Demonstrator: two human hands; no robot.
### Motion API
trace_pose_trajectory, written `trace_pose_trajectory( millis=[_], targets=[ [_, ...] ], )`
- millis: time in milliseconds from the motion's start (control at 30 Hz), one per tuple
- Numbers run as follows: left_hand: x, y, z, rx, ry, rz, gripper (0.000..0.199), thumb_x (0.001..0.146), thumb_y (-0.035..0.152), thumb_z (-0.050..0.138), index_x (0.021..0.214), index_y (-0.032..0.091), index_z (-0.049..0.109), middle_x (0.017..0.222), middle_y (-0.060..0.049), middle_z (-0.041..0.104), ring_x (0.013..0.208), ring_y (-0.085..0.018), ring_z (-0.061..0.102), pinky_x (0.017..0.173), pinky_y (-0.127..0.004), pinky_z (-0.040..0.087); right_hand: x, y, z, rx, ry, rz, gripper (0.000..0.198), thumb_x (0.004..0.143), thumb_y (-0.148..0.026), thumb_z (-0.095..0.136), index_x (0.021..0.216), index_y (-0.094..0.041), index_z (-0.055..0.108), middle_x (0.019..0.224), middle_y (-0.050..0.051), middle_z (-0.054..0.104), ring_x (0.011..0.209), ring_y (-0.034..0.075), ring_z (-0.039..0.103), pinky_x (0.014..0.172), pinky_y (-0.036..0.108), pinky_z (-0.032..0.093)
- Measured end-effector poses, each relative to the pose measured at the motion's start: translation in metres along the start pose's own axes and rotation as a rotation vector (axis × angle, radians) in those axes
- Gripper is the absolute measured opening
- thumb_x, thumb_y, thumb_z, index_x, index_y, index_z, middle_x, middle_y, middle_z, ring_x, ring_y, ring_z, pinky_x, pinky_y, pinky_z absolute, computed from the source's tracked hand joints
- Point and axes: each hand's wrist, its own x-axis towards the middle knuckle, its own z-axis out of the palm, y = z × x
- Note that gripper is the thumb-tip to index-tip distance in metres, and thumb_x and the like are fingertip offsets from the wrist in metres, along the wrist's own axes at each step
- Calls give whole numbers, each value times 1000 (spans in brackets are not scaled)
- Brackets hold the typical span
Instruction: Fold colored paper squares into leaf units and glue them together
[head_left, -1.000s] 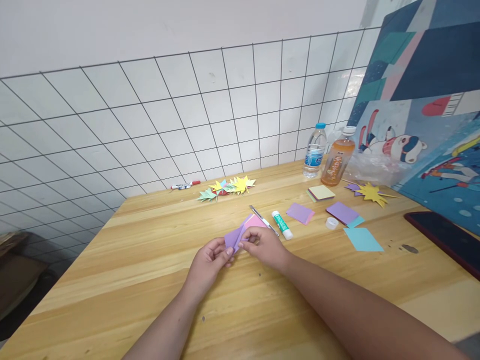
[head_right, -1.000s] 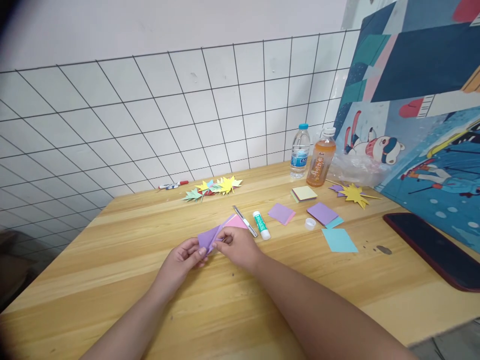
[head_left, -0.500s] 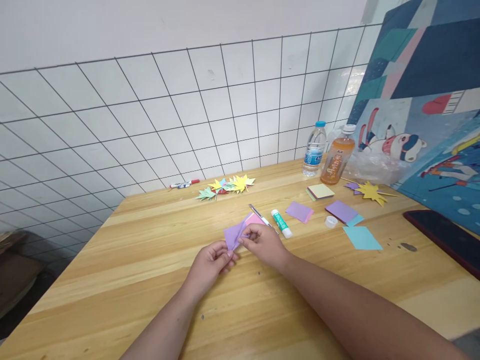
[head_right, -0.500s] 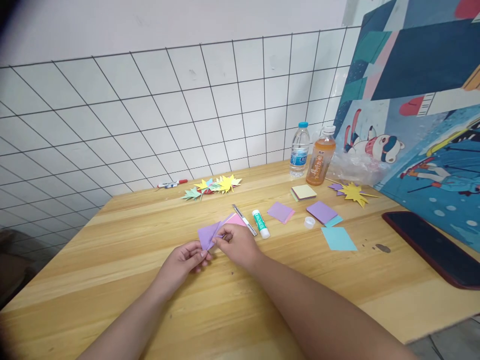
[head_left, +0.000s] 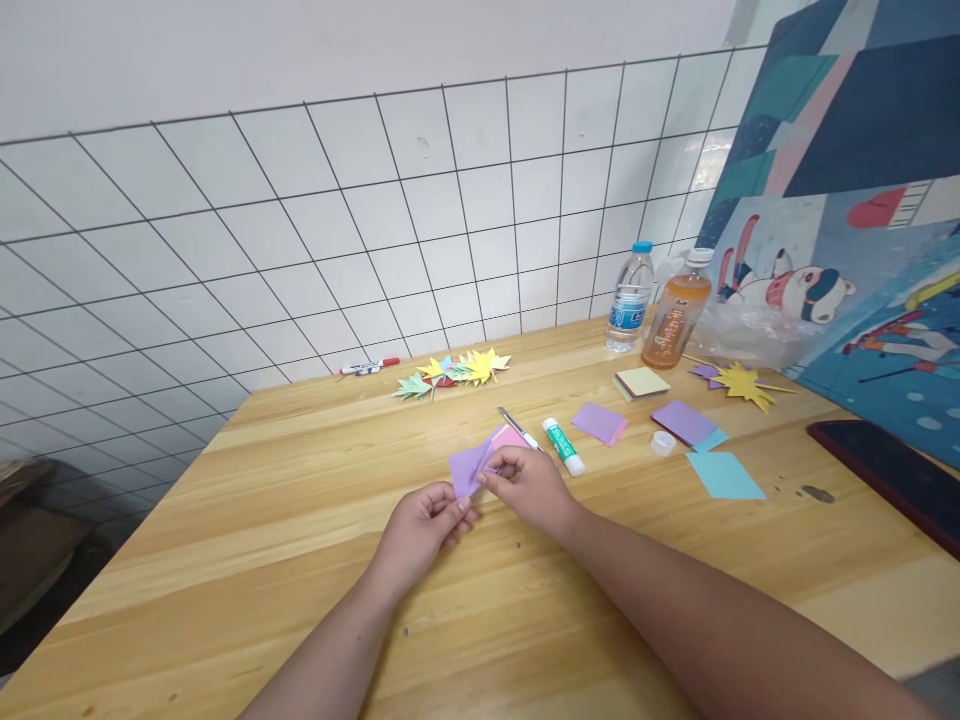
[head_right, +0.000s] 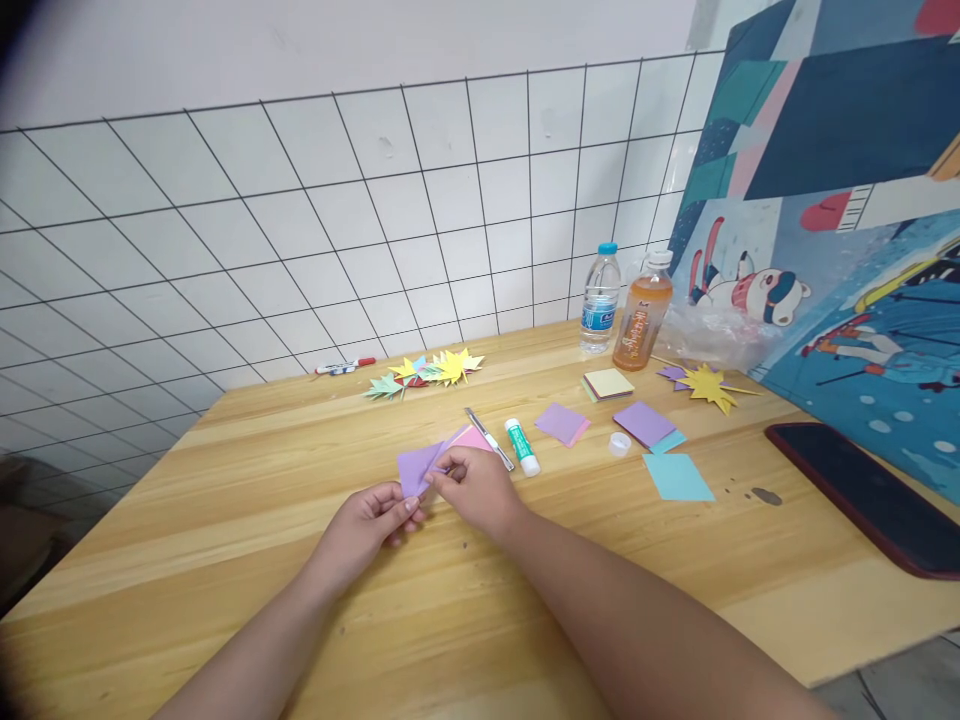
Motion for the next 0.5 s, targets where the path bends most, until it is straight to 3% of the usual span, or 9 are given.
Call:
trace_pose_trajectory(
  millis=[100,233,400,500],
  targets=[
    [-2,4,2,28,0,10,30,67,44,67,70,15,61,67,-5,67,58,-13,57,50,-22,42,-1,-1,-1,-51,-3,-10,11,74,-28,60,73,-18,65,65,0,65,54,10,53,51,20,39],
    [-4,7,4,51,-15,71,35,67,43,68,89,16,64,72,-3,67,61,-14,58,53,-22,42,-2,-1,0,-74,-39,-43,10,74,-28,60,74,-18,63,66,-1,64,54,9,53,51,19,38],
    [-1,1,4,31,-8,49,33,69,45,65,81,15,64,67,-4,67,55,-12,56,51,-21,41,-5,-2,1,-155,-55,-92,9,75,-27,59,73,-19,63,63,-2,61,53,8,50,51,19,37],
    [0,-2,3,16,-6,49,33,69,46,66,80,15,64,65,-4,67,52,-11,54,50,-21,41,-6,-3,1,-73,-26,-83,21,74,-25,61,95,-21,59,68,-3,60,56,9,53,54,20,41]
  ],
)
